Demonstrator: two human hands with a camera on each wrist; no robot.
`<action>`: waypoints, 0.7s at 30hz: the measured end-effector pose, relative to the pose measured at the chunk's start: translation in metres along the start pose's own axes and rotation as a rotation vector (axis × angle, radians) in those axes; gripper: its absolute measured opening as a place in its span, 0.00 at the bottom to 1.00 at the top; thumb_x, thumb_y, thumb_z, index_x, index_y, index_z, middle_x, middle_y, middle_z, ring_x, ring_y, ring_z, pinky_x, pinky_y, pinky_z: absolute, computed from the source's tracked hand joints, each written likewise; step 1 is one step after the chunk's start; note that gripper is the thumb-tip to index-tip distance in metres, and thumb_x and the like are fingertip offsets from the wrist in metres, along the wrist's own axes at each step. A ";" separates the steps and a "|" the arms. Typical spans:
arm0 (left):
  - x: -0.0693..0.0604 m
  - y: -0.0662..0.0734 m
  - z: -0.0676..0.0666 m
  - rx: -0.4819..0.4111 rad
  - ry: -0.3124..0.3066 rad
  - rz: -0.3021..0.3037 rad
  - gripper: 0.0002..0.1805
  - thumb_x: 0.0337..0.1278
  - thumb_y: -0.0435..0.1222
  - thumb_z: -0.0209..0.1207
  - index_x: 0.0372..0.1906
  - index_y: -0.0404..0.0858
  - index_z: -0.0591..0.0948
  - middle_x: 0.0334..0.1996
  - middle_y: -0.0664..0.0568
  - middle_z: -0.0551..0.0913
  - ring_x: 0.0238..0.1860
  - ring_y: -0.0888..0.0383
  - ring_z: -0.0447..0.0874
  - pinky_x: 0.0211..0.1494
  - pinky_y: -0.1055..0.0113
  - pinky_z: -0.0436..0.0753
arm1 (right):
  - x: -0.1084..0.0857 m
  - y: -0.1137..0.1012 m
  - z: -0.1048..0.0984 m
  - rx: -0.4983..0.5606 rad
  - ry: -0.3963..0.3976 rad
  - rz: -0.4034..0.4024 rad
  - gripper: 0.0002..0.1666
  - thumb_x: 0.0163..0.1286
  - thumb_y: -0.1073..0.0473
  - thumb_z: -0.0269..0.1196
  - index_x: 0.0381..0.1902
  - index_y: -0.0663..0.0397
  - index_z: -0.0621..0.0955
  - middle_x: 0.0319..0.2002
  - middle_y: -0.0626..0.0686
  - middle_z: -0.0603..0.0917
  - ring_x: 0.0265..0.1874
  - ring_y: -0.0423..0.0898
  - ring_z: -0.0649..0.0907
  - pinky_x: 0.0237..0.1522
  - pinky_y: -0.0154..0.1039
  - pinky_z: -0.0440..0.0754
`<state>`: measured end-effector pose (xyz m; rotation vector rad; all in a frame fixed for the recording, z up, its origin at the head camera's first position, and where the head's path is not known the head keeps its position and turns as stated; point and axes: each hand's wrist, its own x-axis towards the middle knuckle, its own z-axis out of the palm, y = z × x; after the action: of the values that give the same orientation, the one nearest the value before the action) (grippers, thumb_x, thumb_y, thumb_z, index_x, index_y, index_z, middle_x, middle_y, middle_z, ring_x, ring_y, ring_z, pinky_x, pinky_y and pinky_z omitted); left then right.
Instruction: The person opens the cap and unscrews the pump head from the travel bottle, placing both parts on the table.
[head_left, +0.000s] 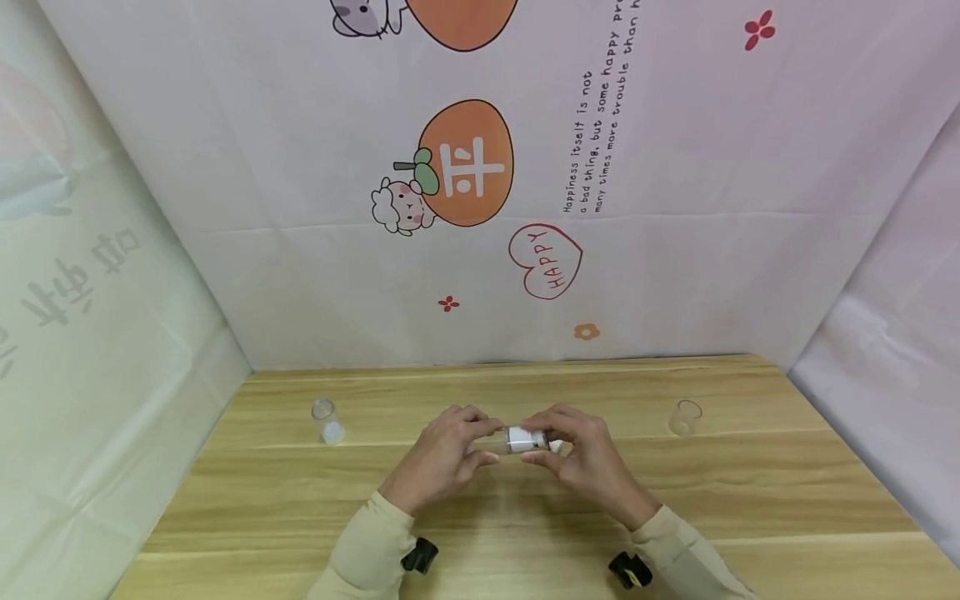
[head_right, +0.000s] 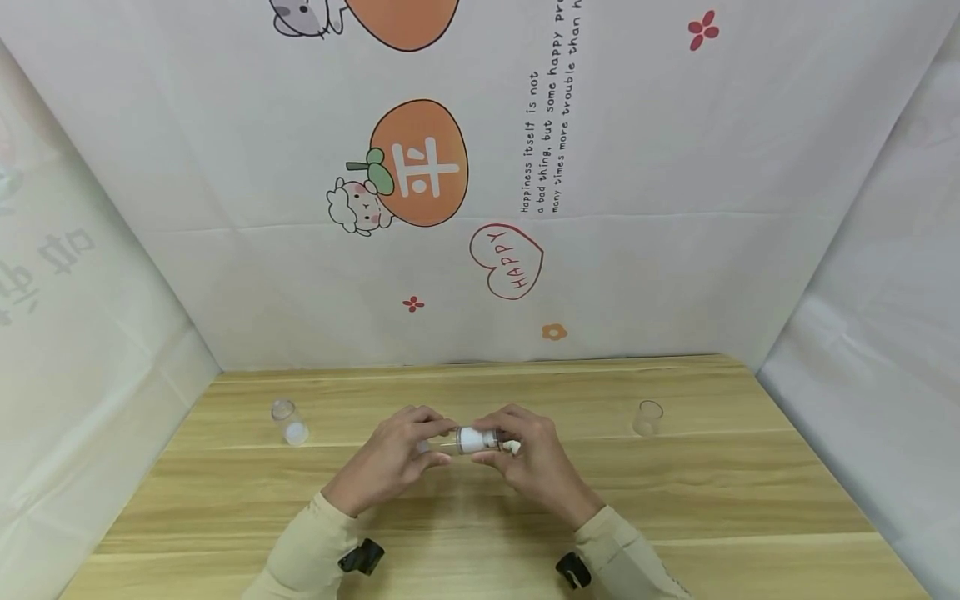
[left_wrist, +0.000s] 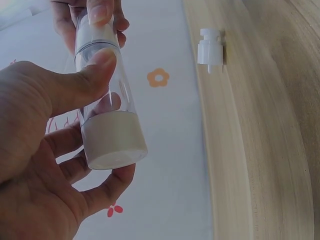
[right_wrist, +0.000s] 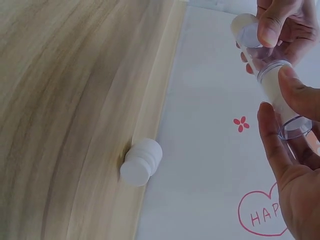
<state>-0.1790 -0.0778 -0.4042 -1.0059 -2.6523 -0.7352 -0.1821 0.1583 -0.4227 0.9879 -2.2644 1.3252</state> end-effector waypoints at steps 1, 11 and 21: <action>0.000 0.000 0.000 -0.004 -0.004 0.004 0.21 0.59 0.40 0.70 0.56 0.39 0.85 0.47 0.52 0.84 0.45 0.55 0.80 0.45 0.59 0.81 | 0.000 0.000 0.000 0.012 -0.006 -0.001 0.21 0.54 0.68 0.77 0.47 0.55 0.87 0.41 0.49 0.86 0.36 0.45 0.86 0.39 0.38 0.87; -0.001 -0.002 0.000 -0.041 -0.036 0.027 0.20 0.59 0.37 0.70 0.57 0.39 0.85 0.46 0.52 0.83 0.45 0.57 0.78 0.45 0.63 0.81 | 0.007 -0.004 -0.012 0.032 -0.136 0.066 0.19 0.56 0.67 0.76 0.48 0.56 0.87 0.42 0.48 0.87 0.36 0.43 0.85 0.41 0.40 0.87; 0.000 0.000 0.001 -0.022 -0.040 0.016 0.20 0.60 0.38 0.70 0.56 0.37 0.85 0.46 0.50 0.83 0.45 0.55 0.78 0.45 0.63 0.81 | 0.009 -0.009 -0.013 -0.094 -0.141 0.033 0.21 0.54 0.68 0.77 0.48 0.59 0.87 0.41 0.47 0.87 0.36 0.40 0.85 0.37 0.37 0.86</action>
<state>-0.1785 -0.0775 -0.4046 -1.0568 -2.6726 -0.7505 -0.1824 0.1633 -0.4051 1.0454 -2.4326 1.1844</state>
